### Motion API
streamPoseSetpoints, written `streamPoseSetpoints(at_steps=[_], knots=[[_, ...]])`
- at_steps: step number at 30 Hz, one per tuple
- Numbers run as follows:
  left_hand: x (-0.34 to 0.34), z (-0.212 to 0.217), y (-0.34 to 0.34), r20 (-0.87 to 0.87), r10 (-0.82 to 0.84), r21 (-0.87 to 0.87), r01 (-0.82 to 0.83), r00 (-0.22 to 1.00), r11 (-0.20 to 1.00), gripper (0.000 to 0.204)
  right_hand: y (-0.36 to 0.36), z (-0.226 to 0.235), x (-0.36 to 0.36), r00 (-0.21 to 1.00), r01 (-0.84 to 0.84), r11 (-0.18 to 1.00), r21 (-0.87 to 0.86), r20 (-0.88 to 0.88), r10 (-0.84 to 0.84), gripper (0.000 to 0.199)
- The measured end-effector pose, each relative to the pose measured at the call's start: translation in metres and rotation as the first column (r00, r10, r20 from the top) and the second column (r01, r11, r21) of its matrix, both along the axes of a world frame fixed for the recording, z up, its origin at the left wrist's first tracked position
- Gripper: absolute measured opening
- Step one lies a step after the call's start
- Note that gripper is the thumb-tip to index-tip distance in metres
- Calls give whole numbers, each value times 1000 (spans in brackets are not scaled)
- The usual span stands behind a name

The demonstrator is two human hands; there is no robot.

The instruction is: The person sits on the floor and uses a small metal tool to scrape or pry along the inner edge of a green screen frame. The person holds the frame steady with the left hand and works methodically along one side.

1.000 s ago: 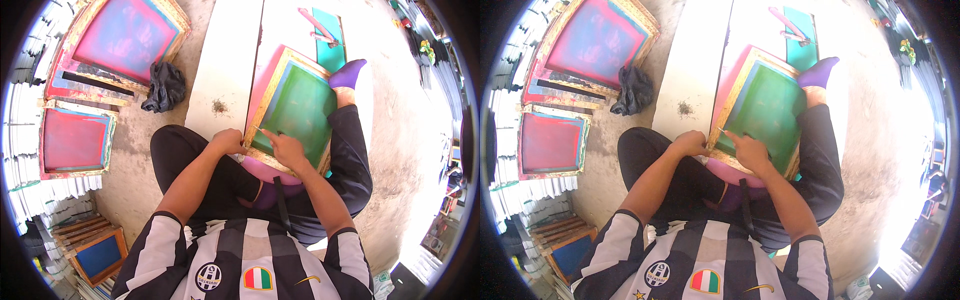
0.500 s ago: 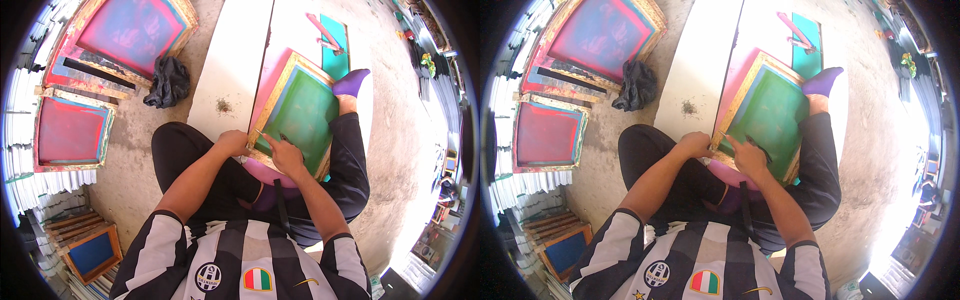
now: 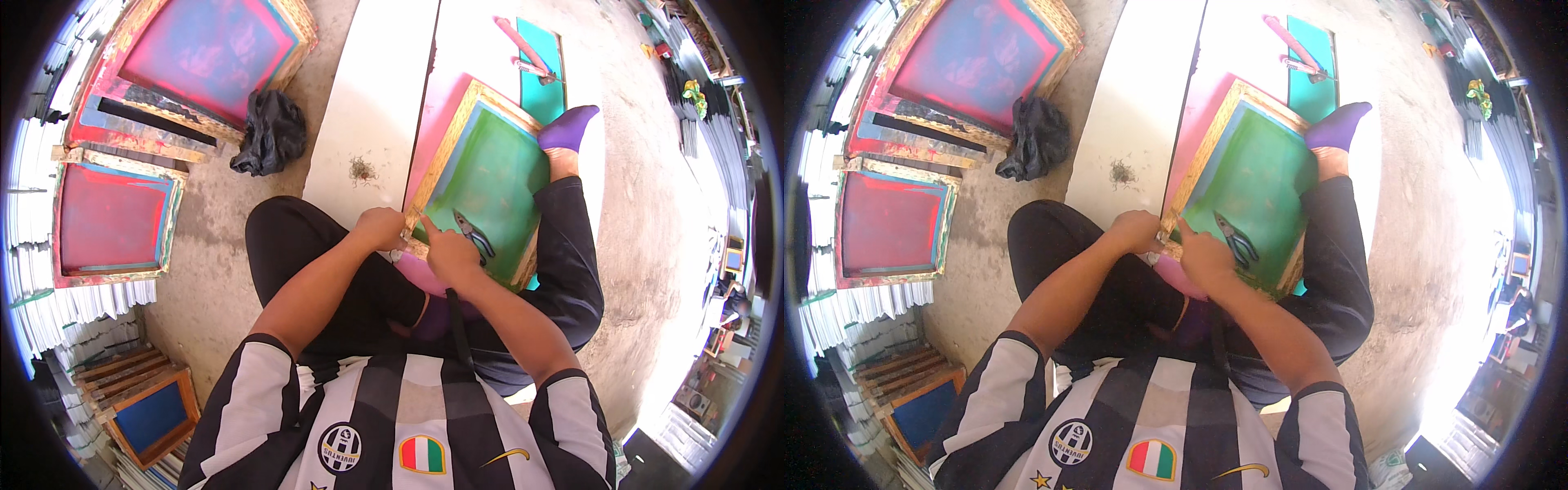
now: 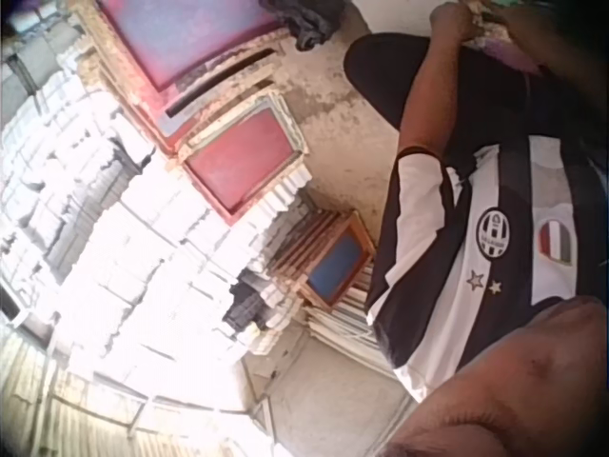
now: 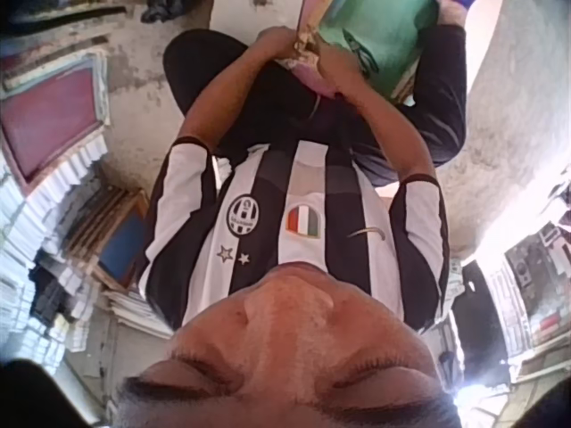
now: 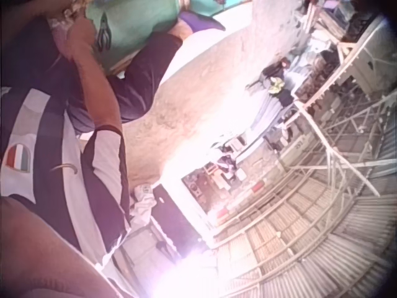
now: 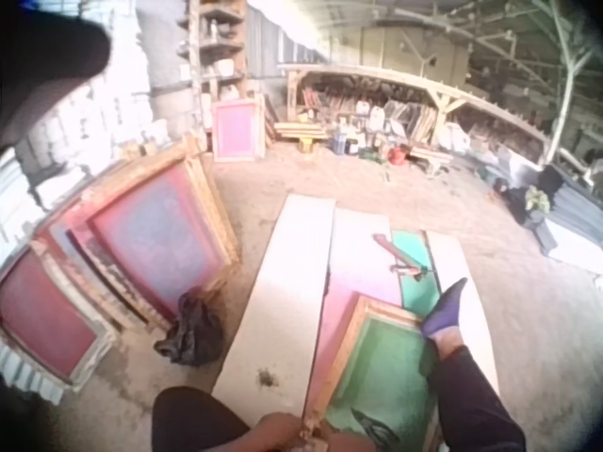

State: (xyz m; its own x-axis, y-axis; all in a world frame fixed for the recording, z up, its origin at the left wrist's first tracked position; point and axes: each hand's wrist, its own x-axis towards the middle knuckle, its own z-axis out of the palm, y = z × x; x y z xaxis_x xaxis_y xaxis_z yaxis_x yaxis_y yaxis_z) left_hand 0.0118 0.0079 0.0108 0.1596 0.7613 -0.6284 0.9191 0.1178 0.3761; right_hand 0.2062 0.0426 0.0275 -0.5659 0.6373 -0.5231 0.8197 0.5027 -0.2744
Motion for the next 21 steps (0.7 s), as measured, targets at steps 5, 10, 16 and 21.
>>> streamPoseSetpoints(at_steps=[5,10,16,21], knots=[[-2,6,5,-8,2,-57,-2,1000,998,53,17,-8,31,983,-148,978,149,-83,162,55],[-1,7,3,-15,10,-33,-11,1000,999,56,27,-25,41,961,-32,998,-53,-277,16,53],[-3,4,4,0,9,-66,-9,1000,998,57,37,-30,47,948,-98,994,52,-300,109,48],[-2,1,1,13,29,-20,-28,1000,999,58,39,-18,43,969,-129,987,97,-201,146,43]])
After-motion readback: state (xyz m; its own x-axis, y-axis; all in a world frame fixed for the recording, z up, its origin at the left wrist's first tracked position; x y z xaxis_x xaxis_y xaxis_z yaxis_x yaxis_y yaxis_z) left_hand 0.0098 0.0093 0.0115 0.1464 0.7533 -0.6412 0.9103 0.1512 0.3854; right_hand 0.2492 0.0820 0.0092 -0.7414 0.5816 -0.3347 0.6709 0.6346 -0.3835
